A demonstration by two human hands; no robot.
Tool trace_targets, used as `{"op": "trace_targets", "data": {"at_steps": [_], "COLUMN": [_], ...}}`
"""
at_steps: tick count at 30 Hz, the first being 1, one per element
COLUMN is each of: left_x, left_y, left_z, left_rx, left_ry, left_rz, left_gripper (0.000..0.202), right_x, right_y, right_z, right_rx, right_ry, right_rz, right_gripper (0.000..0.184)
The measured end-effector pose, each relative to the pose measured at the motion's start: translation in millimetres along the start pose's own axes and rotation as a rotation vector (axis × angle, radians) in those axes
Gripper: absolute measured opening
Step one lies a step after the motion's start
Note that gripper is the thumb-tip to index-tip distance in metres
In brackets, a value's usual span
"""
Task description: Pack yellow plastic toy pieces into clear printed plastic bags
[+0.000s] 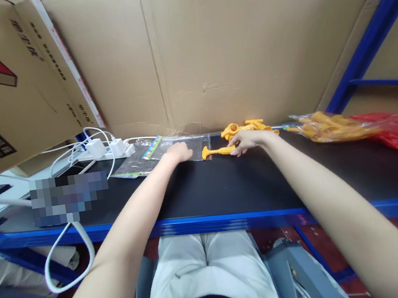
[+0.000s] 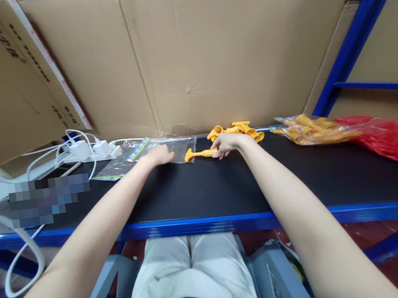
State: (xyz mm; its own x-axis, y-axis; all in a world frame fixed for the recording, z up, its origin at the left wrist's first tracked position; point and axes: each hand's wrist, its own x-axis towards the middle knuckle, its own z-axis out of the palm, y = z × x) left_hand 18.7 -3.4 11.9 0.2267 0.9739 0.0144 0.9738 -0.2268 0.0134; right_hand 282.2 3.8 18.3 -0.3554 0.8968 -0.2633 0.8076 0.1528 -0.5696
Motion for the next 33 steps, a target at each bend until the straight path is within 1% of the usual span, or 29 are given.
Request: {"op": "trace_targets", "data": {"at_steps": [2,3,5,7,10,12,16,19,22,24,28,30,33], "left_x": [-4,-6,-9,-10,-11,-12,-15,-17,-17,-17,-17,-17,-17], "left_y": [8,10,12,10,8,8,14,20,24,25,21,19,19], "left_z": [7.3,10.5,14.6,15.5,14.5,14.4,16.3,18.0,19.3,19.6,19.5,19.5,19.6], "left_rx": [0.014,0.015,0.015,0.017,0.026,0.034,0.053,0.040,0.008,-0.004,-0.016,-0.016,-0.020], "left_ry": [0.171,0.212,0.247,0.248,0.249,0.250,0.263,0.285,0.282,0.282,0.281,0.280,0.293], "left_rz": [-0.056,-0.064,-0.074,-0.081,-0.080,-0.066,-0.037,0.063,0.158,0.170,0.185,0.192,0.195], "left_gripper": [0.044,0.042,0.040,0.039,0.037,0.037,0.039,0.043,0.041,0.038,0.038,0.034,0.025], "right_x": [-1,-2,-4,-7,-11,-14,-21,-24,-26,-27,-29,-31,-31], "right_y": [0,0,3,5,5,1,-10,-14,-15,-15,-18,-21,-23], "right_z": [6,9,15,18,18,17,17,17,16,16,16,17,17], "right_rx": [0.013,0.021,0.020,-0.010,-0.090,-0.135,-0.208,-0.227,-0.257,-0.280,-0.288,-0.274,-0.231], "right_ry": [0.049,0.075,0.120,0.162,0.226,0.244,0.220,0.199,0.185,0.188,0.234,0.250,0.253], "right_rz": [-0.032,-0.065,-0.122,-0.130,-0.082,-0.050,-0.030,-0.037,-0.041,-0.031,0.011,0.012,-0.041], "right_gripper": [0.049,0.049,0.046,0.042,0.037,0.035,0.030,0.030,0.032,0.034,0.034,0.028,0.018]}}
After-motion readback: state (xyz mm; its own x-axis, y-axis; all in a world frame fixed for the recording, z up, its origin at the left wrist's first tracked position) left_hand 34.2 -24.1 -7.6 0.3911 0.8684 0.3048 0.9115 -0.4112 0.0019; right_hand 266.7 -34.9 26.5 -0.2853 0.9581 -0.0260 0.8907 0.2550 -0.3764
